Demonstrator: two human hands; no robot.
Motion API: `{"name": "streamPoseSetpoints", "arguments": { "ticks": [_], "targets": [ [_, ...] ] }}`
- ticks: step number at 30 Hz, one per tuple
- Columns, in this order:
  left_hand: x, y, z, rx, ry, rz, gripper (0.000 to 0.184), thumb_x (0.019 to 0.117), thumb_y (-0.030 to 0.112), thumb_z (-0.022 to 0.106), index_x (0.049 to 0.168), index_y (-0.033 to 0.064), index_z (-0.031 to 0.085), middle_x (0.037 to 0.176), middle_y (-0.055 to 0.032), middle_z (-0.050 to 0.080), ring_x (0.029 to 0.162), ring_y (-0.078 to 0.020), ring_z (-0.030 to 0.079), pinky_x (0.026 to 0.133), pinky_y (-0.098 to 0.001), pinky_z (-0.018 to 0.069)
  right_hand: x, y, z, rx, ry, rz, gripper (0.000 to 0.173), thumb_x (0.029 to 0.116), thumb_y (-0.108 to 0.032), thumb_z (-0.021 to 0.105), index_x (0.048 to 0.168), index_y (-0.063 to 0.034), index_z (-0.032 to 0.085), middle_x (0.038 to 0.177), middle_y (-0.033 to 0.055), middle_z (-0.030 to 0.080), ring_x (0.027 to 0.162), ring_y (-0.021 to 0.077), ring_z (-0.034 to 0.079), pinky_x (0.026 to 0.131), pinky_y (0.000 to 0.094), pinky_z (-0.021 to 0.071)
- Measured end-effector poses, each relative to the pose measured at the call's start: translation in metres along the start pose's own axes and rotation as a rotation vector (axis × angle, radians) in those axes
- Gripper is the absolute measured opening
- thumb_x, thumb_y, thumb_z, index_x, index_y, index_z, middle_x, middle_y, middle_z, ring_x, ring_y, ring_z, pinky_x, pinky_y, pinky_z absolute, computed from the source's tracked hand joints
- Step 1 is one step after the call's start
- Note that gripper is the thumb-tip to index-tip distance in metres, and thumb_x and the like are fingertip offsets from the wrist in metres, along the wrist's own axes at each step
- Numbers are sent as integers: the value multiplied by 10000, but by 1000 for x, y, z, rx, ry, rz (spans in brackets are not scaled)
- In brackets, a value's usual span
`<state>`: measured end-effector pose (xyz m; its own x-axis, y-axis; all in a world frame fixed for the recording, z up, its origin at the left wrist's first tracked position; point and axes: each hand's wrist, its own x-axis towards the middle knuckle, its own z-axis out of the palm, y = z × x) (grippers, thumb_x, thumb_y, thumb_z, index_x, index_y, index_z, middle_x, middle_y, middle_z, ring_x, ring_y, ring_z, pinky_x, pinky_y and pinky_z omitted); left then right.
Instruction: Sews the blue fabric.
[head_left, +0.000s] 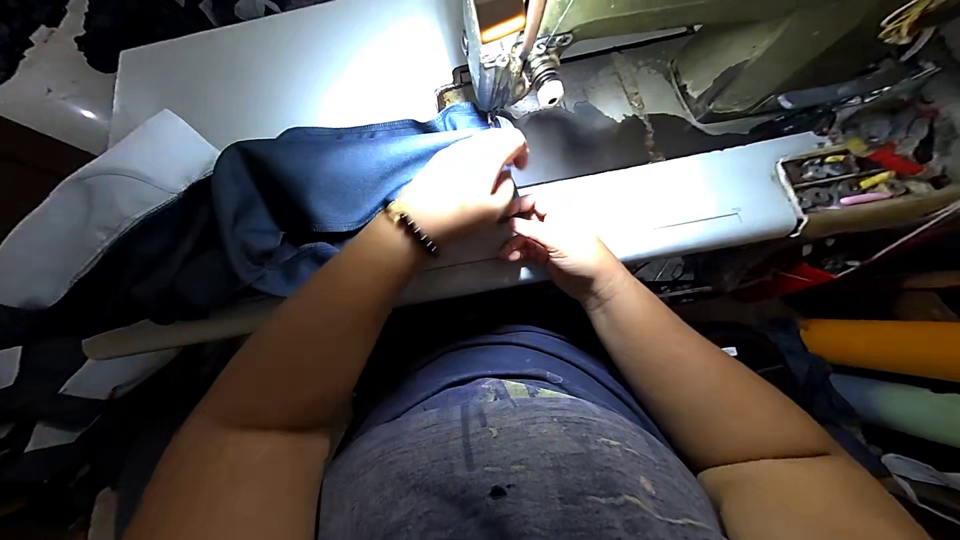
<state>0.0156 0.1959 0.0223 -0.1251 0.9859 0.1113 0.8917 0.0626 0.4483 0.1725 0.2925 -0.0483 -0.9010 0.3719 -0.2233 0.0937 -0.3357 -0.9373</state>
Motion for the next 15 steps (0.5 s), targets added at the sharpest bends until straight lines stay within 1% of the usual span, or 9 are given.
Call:
{"name": "streamPoseSetpoints", "arguments": {
  "ticks": [1,2,4,7,8,10,12,14,15],
  "targets": [
    [11,-10,9,64,-19,-91,271,1012,101,506,1219,-13,638,1157,-196,681,1083,-329,674,954,-506,521,0,1,-1,30,0,7,131,1046,-10,473,1149,-42,548,828,28,686,675,102,698,654,253,609],
    [18,-22,18,115,-54,-187,267,1044,141,485,1227,-5,613,1151,-200,674,1085,-352,674,941,-538,521,0,1,-2,59,-3,18,131,1050,-6,463,1137,-44,553,792,31,690,671,106,702,653,252,609],
    [19,-34,32,113,-94,-334,287,1084,210,455,1255,12,572,1141,-206,666,1077,-378,676,910,-579,526,-1,-1,-4,98,-12,44,132,1057,-7,451,1114,-48,562,773,28,681,671,107,703,663,252,614],
    [7,-31,45,47,1,-448,323,1105,314,414,1227,54,560,960,-174,687,939,-369,698,794,-576,532,1,-2,-8,150,-11,90,129,1072,-45,442,1078,-58,570,749,37,689,645,106,701,633,242,604],
    [5,-27,47,52,11,-485,361,1104,376,410,1239,77,560,948,-162,694,924,-364,705,779,-573,534,2,-2,-8,156,-9,103,124,1076,-60,446,1079,-55,569,747,47,695,642,113,702,629,247,601],
    [6,-22,48,81,7,-517,446,1077,479,446,1283,98,555,957,-156,704,911,-362,712,769,-567,542,4,-2,-7,143,-12,105,93,1074,-66,468,1055,-50,557,735,51,683,607,101,681,584,225,579],
    [8,-21,46,87,-17,-521,481,1049,513,503,1305,109,545,966,-159,703,902,-367,707,769,-568,539,5,-4,-6,112,-18,103,80,1064,-42,485,1040,-42,561,740,45,665,579,92,660,556,214,572],
    [8,-23,47,91,-17,-505,439,1036,496,542,1257,118,565,922,-140,698,861,-350,703,743,-555,537,6,-5,-7,85,-26,109,81,1057,-24,489,1042,-47,565,741,46,673,584,92,669,556,213,576],
    [7,-25,48,78,-1,-488,400,1037,477,550,1205,115,585,879,-128,685,824,-338,691,720,-546,530,6,-5,-7,89,-26,108,81,1052,-15,494,1052,-47,568,747,52,676,593,96,671,557,214,574]
  ]
}}
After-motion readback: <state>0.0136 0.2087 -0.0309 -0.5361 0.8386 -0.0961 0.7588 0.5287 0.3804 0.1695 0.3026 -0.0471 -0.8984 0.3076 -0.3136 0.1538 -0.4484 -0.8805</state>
